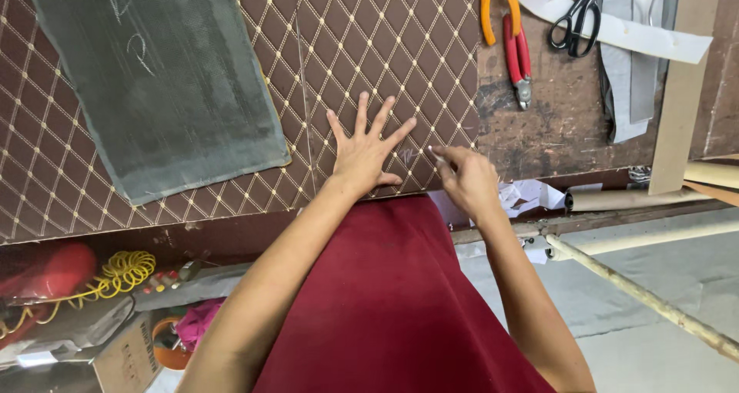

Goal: The person works at an upholstery workbench, cutting a piece of gray fabric with scissors along the edge of a panel, then marks fabric with chalk using a straightedge, aligns and stacks fabric panels, and trims edges with pliers and scissors.

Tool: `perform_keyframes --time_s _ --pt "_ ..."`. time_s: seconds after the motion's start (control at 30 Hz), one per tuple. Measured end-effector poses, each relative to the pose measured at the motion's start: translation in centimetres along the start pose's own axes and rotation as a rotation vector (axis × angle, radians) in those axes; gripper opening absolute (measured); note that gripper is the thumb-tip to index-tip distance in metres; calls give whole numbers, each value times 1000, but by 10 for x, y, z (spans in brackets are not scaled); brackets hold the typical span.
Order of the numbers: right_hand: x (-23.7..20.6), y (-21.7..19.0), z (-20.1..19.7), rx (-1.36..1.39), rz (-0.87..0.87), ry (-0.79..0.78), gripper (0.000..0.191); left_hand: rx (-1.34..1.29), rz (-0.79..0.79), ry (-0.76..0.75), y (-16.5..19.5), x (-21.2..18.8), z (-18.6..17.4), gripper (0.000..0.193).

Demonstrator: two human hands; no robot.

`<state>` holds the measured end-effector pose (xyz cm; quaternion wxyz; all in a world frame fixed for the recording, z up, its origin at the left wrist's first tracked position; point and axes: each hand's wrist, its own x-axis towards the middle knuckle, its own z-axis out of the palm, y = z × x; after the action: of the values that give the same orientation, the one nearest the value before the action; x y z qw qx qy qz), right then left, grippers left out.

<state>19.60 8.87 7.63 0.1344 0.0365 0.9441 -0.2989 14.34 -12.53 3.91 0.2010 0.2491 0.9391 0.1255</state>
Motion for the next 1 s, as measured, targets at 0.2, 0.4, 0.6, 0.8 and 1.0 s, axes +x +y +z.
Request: perform_keyframes --time_s 0.2,0.4,0.6,0.8,1.0 --pt "-31 -4 16 220 131 -38 27 51 83 67 -7 -3 6 110" --pt "-56 -14 35 189 17 -1 29 87 59 -79 -3 2 -4 122" --pt "-46 -10 36 167 57 157 26 96 32 -77 4 0 -8 123" --pt "-44 -11 32 39 88 39 26 66 54 -54 3 1 -5 123" --pt "-41 -19 25 50 78 32 26 67 53 -63 1 -1 -8 122"
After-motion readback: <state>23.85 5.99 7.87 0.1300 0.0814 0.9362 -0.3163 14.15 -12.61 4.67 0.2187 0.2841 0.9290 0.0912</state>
